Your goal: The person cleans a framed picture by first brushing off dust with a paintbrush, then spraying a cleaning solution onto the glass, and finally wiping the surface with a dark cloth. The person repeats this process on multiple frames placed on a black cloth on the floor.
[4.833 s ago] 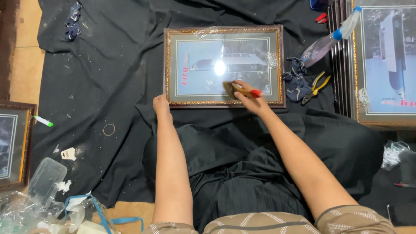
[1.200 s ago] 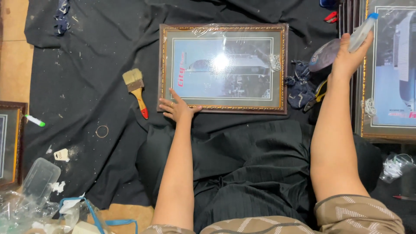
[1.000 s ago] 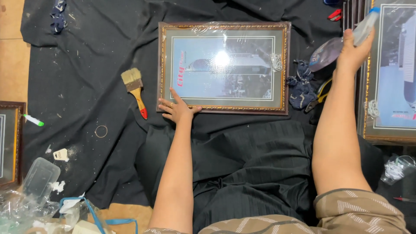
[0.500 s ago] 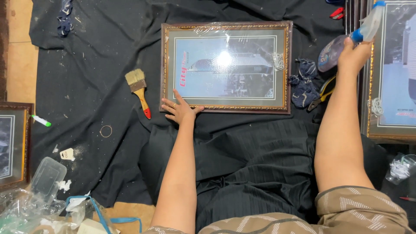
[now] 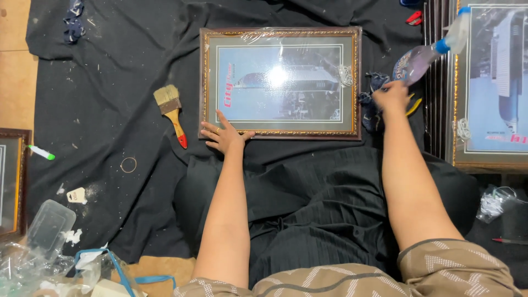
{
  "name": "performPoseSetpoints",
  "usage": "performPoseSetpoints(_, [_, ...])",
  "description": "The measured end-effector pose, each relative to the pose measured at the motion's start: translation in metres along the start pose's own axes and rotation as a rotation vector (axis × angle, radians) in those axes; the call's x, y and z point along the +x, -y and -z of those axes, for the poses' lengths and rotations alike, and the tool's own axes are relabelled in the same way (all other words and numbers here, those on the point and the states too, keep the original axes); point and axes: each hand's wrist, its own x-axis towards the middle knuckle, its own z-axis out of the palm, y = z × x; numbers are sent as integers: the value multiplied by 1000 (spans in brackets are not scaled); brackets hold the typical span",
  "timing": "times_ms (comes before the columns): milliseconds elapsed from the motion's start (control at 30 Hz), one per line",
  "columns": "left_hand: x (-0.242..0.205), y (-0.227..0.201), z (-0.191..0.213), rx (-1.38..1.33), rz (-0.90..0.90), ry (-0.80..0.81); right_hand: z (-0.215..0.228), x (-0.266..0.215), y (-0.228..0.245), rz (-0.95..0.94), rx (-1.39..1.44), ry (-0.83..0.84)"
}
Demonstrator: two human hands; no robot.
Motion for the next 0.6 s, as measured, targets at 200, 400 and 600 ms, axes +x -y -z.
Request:
performPoseSetpoints(200, [0,1,-1,8,-24,-2,-20,-27,14,95,-192,-6])
performPoseSetpoints(400, [28,15,15,73,-119,145,62,-32,64,234,-140,-70])
performPoseSetpoints(600, [53,59,58,-153,-256,178,61,-114,145,342,93,135])
